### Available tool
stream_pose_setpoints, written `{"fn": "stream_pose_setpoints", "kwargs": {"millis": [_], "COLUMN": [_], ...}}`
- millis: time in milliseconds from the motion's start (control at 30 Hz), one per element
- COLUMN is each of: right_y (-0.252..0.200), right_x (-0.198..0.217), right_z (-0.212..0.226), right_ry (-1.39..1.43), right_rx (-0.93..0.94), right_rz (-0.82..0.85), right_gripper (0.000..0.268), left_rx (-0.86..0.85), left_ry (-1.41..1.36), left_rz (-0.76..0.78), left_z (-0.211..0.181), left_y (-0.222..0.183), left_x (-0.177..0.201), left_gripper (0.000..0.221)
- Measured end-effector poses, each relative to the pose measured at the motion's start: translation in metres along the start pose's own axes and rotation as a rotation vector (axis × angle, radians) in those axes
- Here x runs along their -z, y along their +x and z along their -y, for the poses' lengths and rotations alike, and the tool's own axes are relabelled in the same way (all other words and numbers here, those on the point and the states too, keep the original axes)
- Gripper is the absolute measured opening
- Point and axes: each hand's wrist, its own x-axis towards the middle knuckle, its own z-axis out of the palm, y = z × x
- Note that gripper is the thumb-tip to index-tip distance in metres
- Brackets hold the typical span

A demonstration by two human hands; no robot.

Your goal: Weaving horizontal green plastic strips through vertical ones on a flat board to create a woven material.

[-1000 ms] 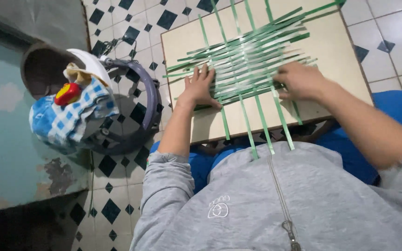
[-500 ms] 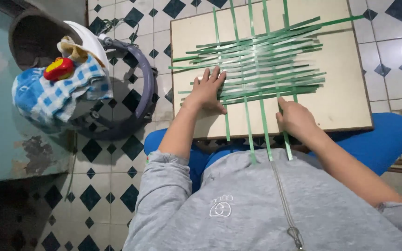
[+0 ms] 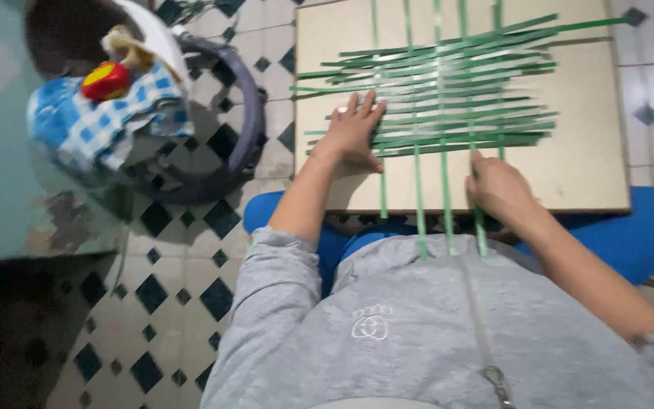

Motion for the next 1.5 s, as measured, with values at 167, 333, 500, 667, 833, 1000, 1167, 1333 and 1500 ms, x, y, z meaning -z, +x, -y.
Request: {"fn": "stream_pose_setpoints", "kwargs": {"millis": [167,333,500,667,833,1000,1167,1333,1500], "right_y": [-0.012,-0.007,0.039,0.064,0.068,0.073,0.078,0.086,0.082], "right_x": [0.031,0.070,0.074,0.087,0.102,0.091,0.089,0.088,0.094], "right_z": [0.017,-0.004,-0.055,-0.044,-0.029,-0.033,-0.034,-0.038,-0.031], "right_ry": [0.050,0.186,-0.182,-0.295,-0.291,-0.308,-0.373,-0.378,-0.329], "right_rx": [-0.035,-0.204,0.262,0.199,0.115,0.148,0.157,0.098,0.075], "right_rz": [0.041,-0.057,-0.083,0.131,0.203,0.208,0.193,0.226,0.272], "right_gripper": [0.033,0.054,0.087,0.122,0.137,0.137,0.142,0.146,0.144], "left_rx": [0.017,-0.043,-0.026,-0.043,-0.025,-0.041,-0.121,-0.118,-0.101], "left_ry": [-0.022,-0.059,0.135,0.174,0.150,0.352,0.413,0.371,0.263], "left_rz": [0.074,0.080,0.072,0.096,0.123,0.009,-0.120,-0.069,0.056], "left_z": [-0.014,-0.005,0.009,0.001,0.000,0.003,0.010,0.003,0.003], "left_y": [-0.020,-0.022,-0.011,0.007,0.018,0.031,0.041,0.036,0.032], "left_x": [0.025,0.042,0.039,0.026,0.032,0.024,0.014,0.019,0.019], "left_gripper": [0.125,0.125,0.117,0.125,0.131,0.125,0.111,0.117,0.130]}}
